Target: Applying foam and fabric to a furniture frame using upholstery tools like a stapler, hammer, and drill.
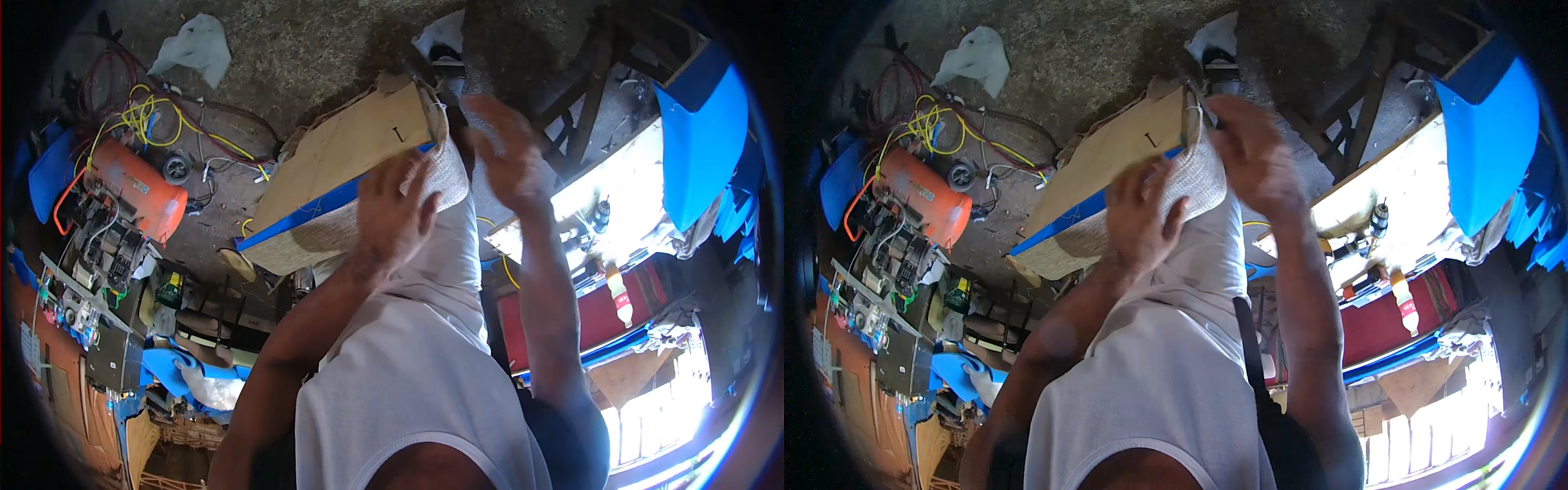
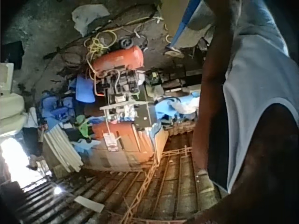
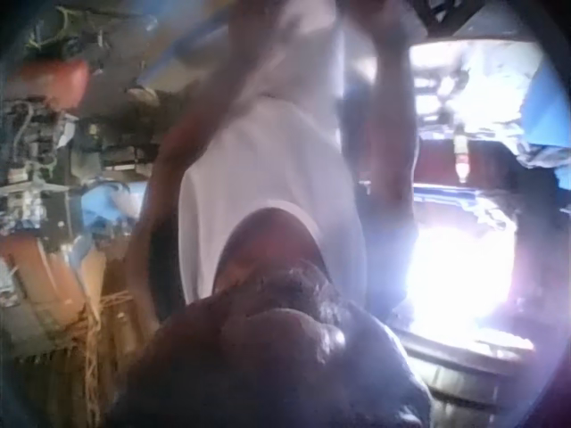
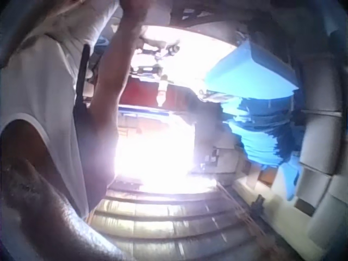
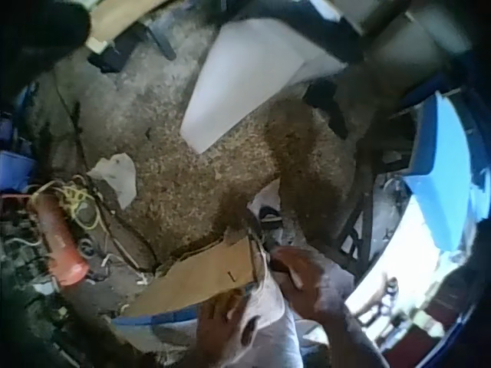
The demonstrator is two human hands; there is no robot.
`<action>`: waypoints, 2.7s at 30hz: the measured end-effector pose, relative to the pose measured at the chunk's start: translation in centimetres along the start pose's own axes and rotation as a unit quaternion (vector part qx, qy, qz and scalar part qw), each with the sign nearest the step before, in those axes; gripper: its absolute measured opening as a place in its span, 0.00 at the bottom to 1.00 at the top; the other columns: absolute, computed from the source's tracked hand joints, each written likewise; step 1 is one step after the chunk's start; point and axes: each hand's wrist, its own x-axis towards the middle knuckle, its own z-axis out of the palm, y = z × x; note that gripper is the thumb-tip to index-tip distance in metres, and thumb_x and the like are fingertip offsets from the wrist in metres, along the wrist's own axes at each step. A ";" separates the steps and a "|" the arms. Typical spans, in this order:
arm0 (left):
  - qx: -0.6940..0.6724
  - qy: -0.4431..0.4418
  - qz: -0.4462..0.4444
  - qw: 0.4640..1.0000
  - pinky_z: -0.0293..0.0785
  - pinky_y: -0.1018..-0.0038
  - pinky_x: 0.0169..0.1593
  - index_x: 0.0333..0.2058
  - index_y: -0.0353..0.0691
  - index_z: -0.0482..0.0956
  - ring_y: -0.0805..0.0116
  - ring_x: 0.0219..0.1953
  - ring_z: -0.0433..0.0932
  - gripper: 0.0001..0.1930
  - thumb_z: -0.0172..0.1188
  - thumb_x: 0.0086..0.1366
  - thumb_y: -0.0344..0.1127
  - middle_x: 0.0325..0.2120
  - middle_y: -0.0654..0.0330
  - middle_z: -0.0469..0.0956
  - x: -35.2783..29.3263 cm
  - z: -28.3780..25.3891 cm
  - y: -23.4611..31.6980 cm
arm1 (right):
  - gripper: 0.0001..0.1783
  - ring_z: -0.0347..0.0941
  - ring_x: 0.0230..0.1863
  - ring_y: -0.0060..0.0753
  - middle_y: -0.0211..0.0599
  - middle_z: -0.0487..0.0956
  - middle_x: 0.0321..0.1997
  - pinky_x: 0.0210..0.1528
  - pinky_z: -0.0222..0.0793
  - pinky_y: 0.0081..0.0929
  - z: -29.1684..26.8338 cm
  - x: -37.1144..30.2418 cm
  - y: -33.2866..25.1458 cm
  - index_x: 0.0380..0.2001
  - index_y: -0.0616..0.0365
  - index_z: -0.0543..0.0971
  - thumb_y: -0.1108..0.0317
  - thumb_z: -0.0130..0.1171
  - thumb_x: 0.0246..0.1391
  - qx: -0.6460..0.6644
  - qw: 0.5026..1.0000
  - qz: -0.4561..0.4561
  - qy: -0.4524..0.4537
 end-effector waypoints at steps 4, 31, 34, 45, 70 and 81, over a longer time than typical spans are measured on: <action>0.004 -0.055 -0.082 0.995 0.66 0.54 0.56 0.59 0.37 0.68 0.48 0.54 0.70 0.32 0.69 0.58 0.39 0.53 0.48 0.71 -1.2 0.7 -1.5 | 0.16 0.77 0.53 0.46 0.45 0.81 0.51 0.53 0.74 0.37 3.8 -0.6 0.6 0.54 0.55 0.78 0.68 0.58 0.64 -0.061 0.989 0.042 -0.126; -0.046 -0.021 -0.024 0.998 0.66 0.58 0.56 0.51 0.44 0.77 0.58 0.52 0.74 0.21 0.65 0.57 0.30 0.53 0.59 0.76 -2.4 4.1 0.4 | 0.12 0.72 0.19 0.28 0.30 0.74 0.20 0.24 0.73 0.30 2.4 -5.1 10.8 0.32 0.55 0.77 0.59 0.56 0.65 0.337 0.773 0.510 -0.169; -0.056 0.003 0.033 0.998 0.66 0.58 0.55 0.46 0.44 0.78 0.59 0.53 0.74 0.18 0.65 0.55 0.30 0.54 0.59 0.76 -2.6 4.3 -0.4 | 0.13 0.74 0.20 0.26 0.32 0.77 0.21 0.25 0.73 0.31 3.0 -4.2 9.0 0.31 0.56 0.76 0.60 0.54 0.66 0.252 0.833 0.473 -0.137; -0.043 0.026 0.093 0.994 0.67 0.58 0.59 0.38 0.40 0.79 0.59 0.56 0.74 0.12 0.63 0.53 0.32 0.56 0.57 0.76 -0.5 2.8 -2.7 | 0.27 0.69 0.65 0.44 0.45 0.74 0.62 0.66 0.67 0.38 2.1 2.3 -0.1 0.56 0.55 0.77 0.84 0.46 0.54 -0.100 0.961 -0.101 -0.239; -0.193 0.144 -0.415 0.877 0.72 0.59 0.56 0.57 0.40 0.74 0.59 0.53 0.77 0.27 0.70 0.60 0.37 0.53 0.55 0.77 -23.1 -16.2 -24.5 | 0.27 0.69 0.60 0.57 0.51 0.74 0.57 0.66 0.58 0.53 5.9 2.8 -9.5 0.55 0.59 0.75 0.71 0.63 0.48 -0.288 0.879 -0.185 -0.333; -0.240 0.145 -0.222 0.934 0.74 0.61 0.55 0.45 0.41 0.80 0.49 0.48 0.77 0.19 0.71 0.54 0.30 0.45 0.54 0.78 -27.8 -9.3 -25.1 | 0.21 0.75 0.44 0.49 0.43 0.76 0.38 0.46 0.73 0.47 31.1 -1.1 -22.1 0.50 0.52 0.80 0.62 0.63 0.51 -0.191 0.805 -0.228 -0.514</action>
